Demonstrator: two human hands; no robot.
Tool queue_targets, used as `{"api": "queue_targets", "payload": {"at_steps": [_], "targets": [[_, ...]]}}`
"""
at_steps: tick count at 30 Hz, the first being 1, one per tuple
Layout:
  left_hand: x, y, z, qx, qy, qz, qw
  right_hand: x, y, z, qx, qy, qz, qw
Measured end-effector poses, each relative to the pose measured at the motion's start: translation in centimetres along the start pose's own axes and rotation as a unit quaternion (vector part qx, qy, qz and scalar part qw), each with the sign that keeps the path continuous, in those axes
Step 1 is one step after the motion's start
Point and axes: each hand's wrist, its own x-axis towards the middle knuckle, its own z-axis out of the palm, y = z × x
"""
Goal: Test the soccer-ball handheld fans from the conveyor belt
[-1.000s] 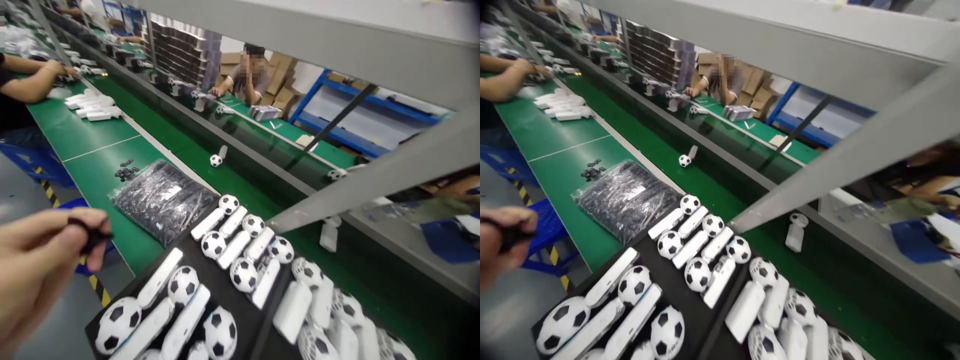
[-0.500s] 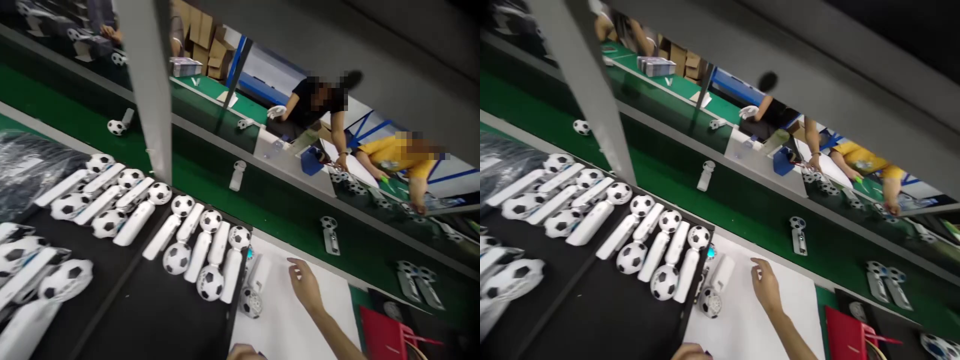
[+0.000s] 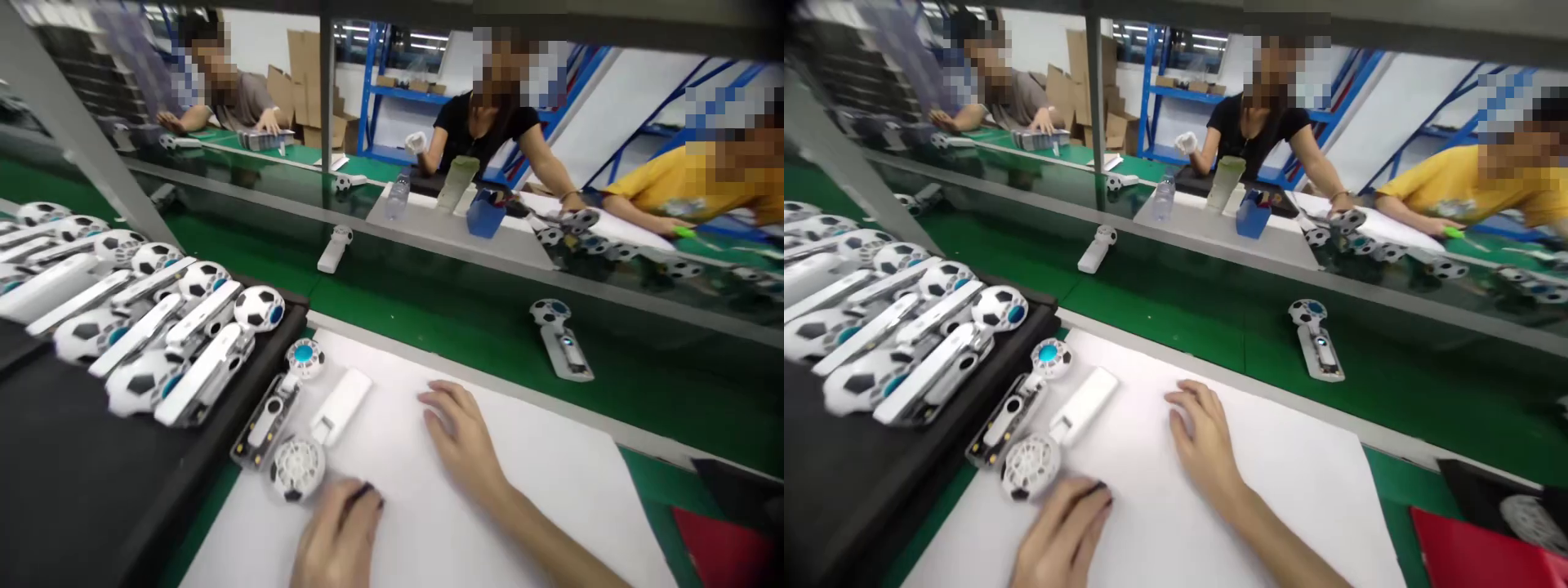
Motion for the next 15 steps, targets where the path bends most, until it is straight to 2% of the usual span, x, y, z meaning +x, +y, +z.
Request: {"api": "queue_targets", "payload": {"at_steps": [3,8,10,12,15], "targets": [[1.1,0.9,-1.0,0.082,0.036,0.035,0.995,-0.1,0.0,0.0,0.050,0.005,-0.022,0.998],[1.9,2.6,-2.3,0.022,0.031,-0.031,0.999,-0.8,-2.3,-1.1,0.157,0.006,-0.077,0.985],[2.2,3.4,-3.0,-0.012,0.028,-0.037,0.999,-1.3,-4.1,-2.3,0.214,-0.048,-0.126,0.968],[2.5,4.4,-4.2,-0.064,0.009,-0.047,0.997,-1.7,-6.1,-3.6,0.270,-0.130,-0.172,0.939],[2.7,6.4,-6.4,-0.151,-0.044,-0.069,0.985,-2.1,-8.6,-5.1,0.346,-0.200,-0.196,0.896]]}}
